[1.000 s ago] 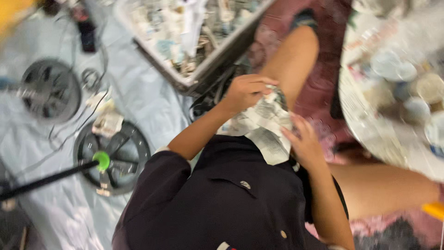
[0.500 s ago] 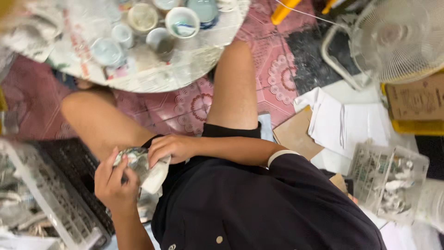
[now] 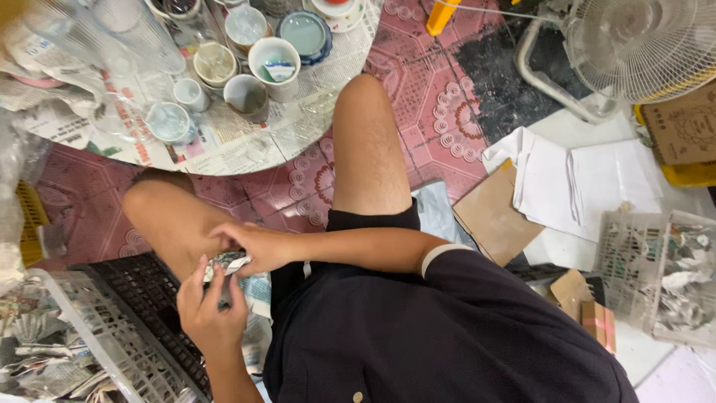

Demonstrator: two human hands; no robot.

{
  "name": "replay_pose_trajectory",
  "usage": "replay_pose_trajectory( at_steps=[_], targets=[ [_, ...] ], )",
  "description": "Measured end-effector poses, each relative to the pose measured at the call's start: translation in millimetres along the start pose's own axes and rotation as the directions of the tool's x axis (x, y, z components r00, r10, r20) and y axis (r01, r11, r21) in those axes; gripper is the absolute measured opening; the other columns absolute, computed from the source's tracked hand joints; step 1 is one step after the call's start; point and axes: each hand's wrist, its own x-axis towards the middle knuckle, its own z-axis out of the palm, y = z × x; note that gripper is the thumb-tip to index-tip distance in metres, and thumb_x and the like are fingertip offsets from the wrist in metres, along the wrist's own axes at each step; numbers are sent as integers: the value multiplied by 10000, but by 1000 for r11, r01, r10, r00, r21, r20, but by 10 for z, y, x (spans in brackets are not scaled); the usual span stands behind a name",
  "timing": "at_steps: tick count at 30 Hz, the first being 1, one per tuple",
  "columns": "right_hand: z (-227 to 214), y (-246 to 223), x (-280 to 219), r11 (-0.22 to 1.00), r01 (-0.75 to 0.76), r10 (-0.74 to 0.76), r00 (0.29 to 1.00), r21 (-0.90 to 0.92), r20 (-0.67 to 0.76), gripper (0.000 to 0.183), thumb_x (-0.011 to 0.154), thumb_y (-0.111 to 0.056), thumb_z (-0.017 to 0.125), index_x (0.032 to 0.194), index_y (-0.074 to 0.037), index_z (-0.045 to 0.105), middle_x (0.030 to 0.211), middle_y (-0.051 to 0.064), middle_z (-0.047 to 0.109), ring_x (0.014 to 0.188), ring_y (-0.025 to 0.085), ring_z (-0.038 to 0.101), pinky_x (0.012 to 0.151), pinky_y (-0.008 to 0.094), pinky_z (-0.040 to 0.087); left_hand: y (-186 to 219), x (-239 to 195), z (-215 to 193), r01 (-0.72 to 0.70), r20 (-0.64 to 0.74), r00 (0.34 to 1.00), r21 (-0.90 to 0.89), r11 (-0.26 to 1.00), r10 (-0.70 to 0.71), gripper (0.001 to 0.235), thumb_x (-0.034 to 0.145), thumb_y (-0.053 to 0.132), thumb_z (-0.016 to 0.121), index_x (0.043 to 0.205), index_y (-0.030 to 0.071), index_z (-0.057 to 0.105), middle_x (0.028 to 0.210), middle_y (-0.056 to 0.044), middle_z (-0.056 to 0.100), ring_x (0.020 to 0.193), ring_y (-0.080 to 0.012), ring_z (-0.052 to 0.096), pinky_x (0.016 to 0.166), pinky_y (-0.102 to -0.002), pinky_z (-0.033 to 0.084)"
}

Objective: The person sits on the floor and wraps small ceramic cups and bowls with newspaper. They pick up each item, fold a sheet of newspaper around it, and place the wrapped item into a nearby basket.

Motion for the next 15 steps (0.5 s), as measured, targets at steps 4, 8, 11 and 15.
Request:
replay_pose_trajectory(
  at_steps=[4,8,11,15],
  targets=[
    [4,157,-3,978,-150,164,982,-146,89,628,759,-251,818,1294,-64,547,1095,137,645,1071,335,647,941,438,509,10,-5,97,39,-23,999,59,998,-38,271,845,99,841,1100,31,775,1324,-106,701,1127,-335,655,1004,-413,527],
    [-4,337,-117,989,133,-123,985,-70,124,558,951,-305,718,1410,-56,521,1286,157,635,1237,339,615,1064,439,480,-37,42,148,83,-69,994,20,996,-81,257,848,130,862,1077,50,779,1305,-88,710,1115,-322,662,995,-406,526],
    [-131,514,-213,994,107,-110,972,27,206,568,1017,-319,673,1478,-36,501,1387,190,610,1297,332,592,1097,428,465,-55,62,164,84,-74,994,-18,996,-85,249,833,126,853,1064,65,782,1302,-86,711,1120,-319,670,988,-402,530],
    [-124,599,-227,985,-114,84,972,130,217,468,1029,-247,648,1435,-26,569,1374,146,669,1269,236,632,1093,377,496,-132,30,125,93,-81,992,-80,992,-99,249,811,126,844,1045,67,783,1273,-90,714,1086,-323,677,954,-418,535]
  ],
)
